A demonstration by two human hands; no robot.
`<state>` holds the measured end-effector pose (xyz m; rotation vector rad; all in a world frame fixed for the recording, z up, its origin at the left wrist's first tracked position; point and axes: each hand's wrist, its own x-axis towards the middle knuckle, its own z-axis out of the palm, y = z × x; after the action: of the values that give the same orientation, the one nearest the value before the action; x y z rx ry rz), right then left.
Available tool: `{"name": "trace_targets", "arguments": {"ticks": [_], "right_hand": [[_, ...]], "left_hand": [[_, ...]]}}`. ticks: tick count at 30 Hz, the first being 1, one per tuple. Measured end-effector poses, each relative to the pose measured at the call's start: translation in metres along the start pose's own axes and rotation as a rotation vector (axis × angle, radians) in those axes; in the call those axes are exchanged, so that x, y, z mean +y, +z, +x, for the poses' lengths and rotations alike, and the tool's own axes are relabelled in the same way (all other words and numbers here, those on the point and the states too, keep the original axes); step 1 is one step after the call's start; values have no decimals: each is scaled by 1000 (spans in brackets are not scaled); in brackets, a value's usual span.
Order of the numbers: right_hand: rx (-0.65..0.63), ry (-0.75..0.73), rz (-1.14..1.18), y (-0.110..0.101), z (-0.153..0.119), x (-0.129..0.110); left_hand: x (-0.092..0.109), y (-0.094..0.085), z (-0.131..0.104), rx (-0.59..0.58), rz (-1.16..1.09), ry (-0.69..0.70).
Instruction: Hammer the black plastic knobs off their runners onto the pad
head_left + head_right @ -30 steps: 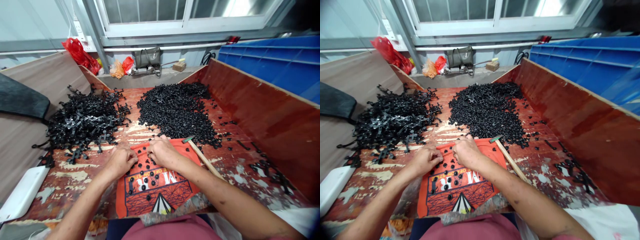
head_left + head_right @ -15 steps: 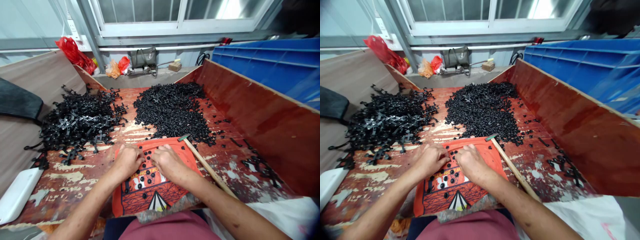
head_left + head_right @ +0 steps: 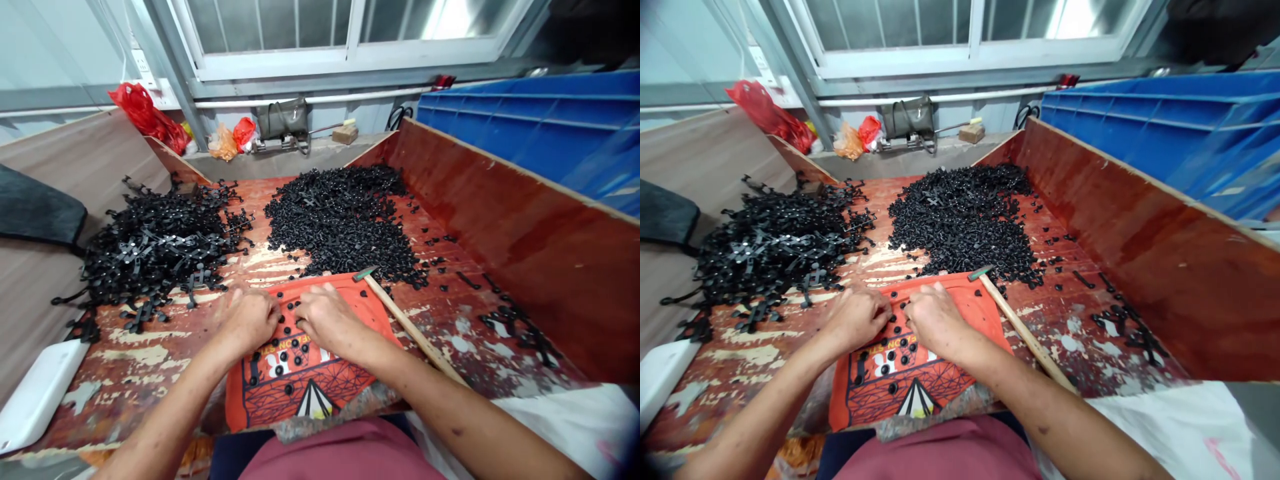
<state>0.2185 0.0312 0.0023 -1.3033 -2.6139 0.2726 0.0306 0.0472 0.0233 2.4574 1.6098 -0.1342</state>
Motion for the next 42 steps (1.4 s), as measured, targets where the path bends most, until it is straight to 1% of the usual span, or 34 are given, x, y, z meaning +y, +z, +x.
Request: {"name": "trace_targets", "arguments": {"ticks": [4,7,10,13,16,18,20,22,24,27,31,35,39,42], "right_hand": [[37,14,3,-8,-4,11],[69,23,-13,-10,6,15],[54,-1,-18,-4,19,14],[53,-4,-4,3,25,15],[78,13,25,1,21,24],[108,38,43,-7,13,36],[138,84,44,-15,2,48],[144,117,38,-20,-10,57],[127,112,42,-19,-20,58],[110,95,62,-11,-32,48],[105,122,79,-5,-45,37],[122,222,70,-8,-59,45],[159,302,48,-12,-69,54],[164,293,34,-16,-73,52]], "left_hand": [[-5,-1,4,73,71,10],[-5,-6,3,103,39,20],[-2,-13,-8,114,-27,33],[7,-15,-24,80,-130,37],[25,-7,-39,12,-186,81],[37,4,-44,-25,-144,111],[48,16,-47,-27,-80,115],[54,27,-49,-23,-55,104],[56,32,-50,-25,-78,107],[55,31,-51,-38,-155,131],[49,16,-40,-2,-232,125],[44,4,-14,64,-123,133],[51,2,16,82,-9,192],[58,4,32,97,57,281]]}}
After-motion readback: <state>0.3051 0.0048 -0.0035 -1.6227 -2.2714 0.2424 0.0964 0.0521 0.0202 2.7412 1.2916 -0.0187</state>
